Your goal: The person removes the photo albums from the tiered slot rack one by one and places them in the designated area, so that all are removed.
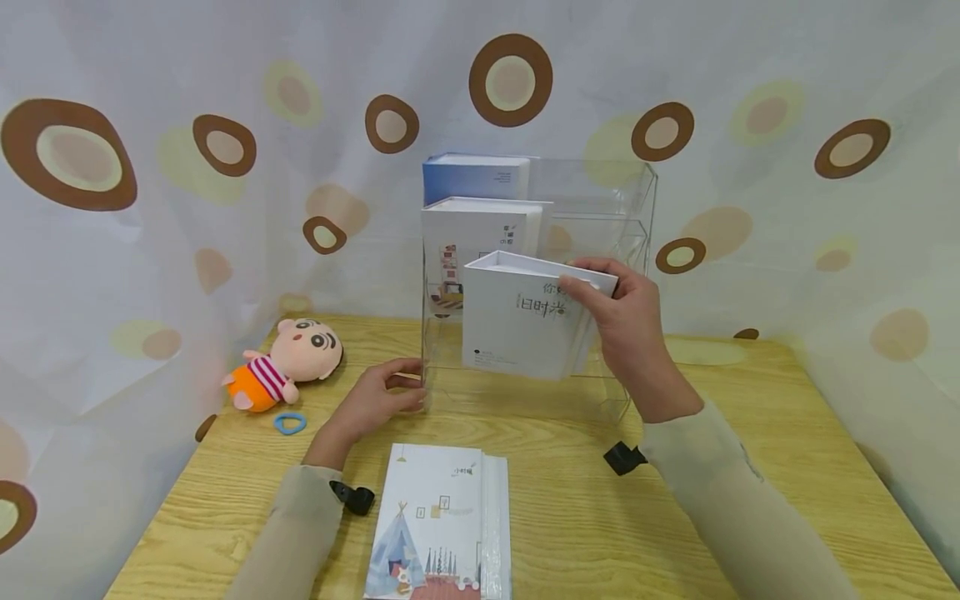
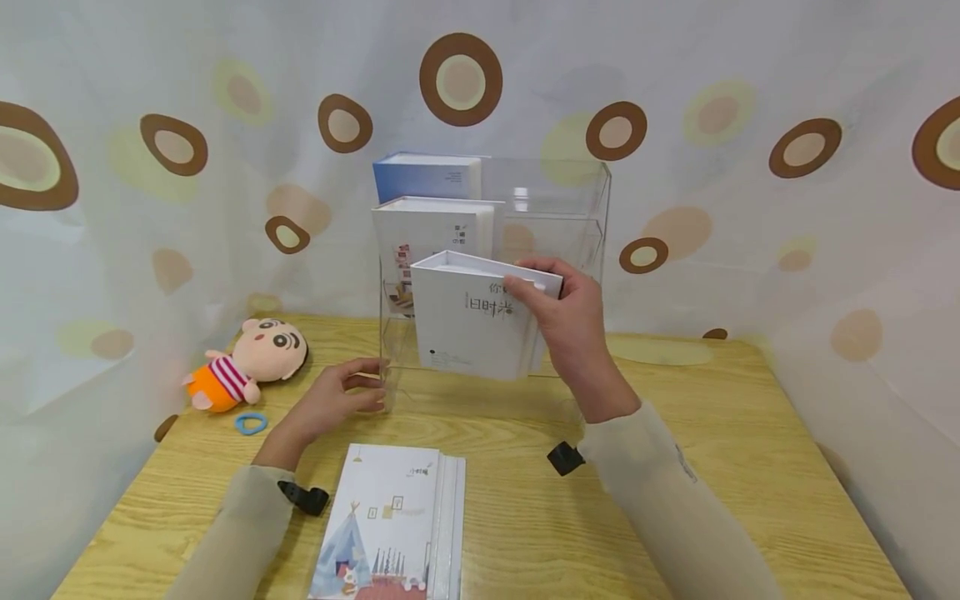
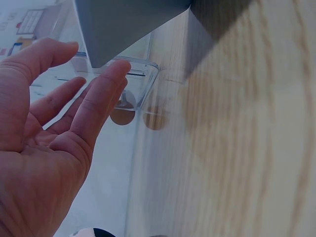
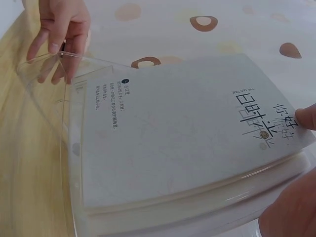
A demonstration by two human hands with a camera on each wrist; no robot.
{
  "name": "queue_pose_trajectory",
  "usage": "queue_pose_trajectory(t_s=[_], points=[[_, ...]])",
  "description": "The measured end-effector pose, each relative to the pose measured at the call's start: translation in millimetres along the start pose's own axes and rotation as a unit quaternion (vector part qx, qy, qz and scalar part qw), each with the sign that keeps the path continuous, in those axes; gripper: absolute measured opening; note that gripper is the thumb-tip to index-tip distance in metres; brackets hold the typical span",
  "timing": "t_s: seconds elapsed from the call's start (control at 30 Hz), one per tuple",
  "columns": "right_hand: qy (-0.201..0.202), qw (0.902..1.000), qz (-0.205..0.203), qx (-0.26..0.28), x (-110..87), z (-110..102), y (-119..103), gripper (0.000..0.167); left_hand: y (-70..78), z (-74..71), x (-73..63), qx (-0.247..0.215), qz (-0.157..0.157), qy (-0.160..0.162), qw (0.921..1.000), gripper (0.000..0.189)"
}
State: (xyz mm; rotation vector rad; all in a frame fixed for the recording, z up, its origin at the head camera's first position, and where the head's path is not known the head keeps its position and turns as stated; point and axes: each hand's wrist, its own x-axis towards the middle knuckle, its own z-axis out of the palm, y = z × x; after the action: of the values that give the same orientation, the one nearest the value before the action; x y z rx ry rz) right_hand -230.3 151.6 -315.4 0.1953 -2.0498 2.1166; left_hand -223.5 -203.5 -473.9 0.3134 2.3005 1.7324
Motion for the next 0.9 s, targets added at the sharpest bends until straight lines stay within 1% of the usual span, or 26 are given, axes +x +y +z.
queue_pose_trajectory(t_s=[0.23, 0.37, 0.5, 0.67, 0.8, 0.9], points=[[-0.003, 0.9991, 0.016, -0.039, -14.6, -8, 6, 0.018, 0.5, 0.4, -1.0, -0.004, -0.004, 0.001, 1.0000, 0.060], [0.000, 0.9985, 0.022, -0.049, -20.6, -14, 11, 0.017, -0.6, 0.3, -0.3, -0.005, -0.005, 0.002, 1.0000, 0.060], [0.000, 0.9978, 0.027, -0.061, -26.3, -20, 16, 0.020, -0.3, 0.4, 0.4, -0.003, -0.005, 0.000, 1.0000, 0.060], [-0.003, 0.9976, 0.031, -0.061, -33.1, -25, 22, 0.018, -0.3, 0.5, 1.1, -0.004, -0.006, 0.000, 1.0000, 0.060], [-0.004, 0.9986, 0.023, -0.047, -39.2, -28, 26, 0.013, 0.0, 0.6, 0.3, -0.003, -0.007, 0.001, 1.0000, 0.060], [-0.006, 0.9990, 0.017, -0.041, -44.8, -32, 28, 0.013, 1.0, 0.7, 0.0, -0.003, -0.008, 0.001, 1.0000, 0.060]])
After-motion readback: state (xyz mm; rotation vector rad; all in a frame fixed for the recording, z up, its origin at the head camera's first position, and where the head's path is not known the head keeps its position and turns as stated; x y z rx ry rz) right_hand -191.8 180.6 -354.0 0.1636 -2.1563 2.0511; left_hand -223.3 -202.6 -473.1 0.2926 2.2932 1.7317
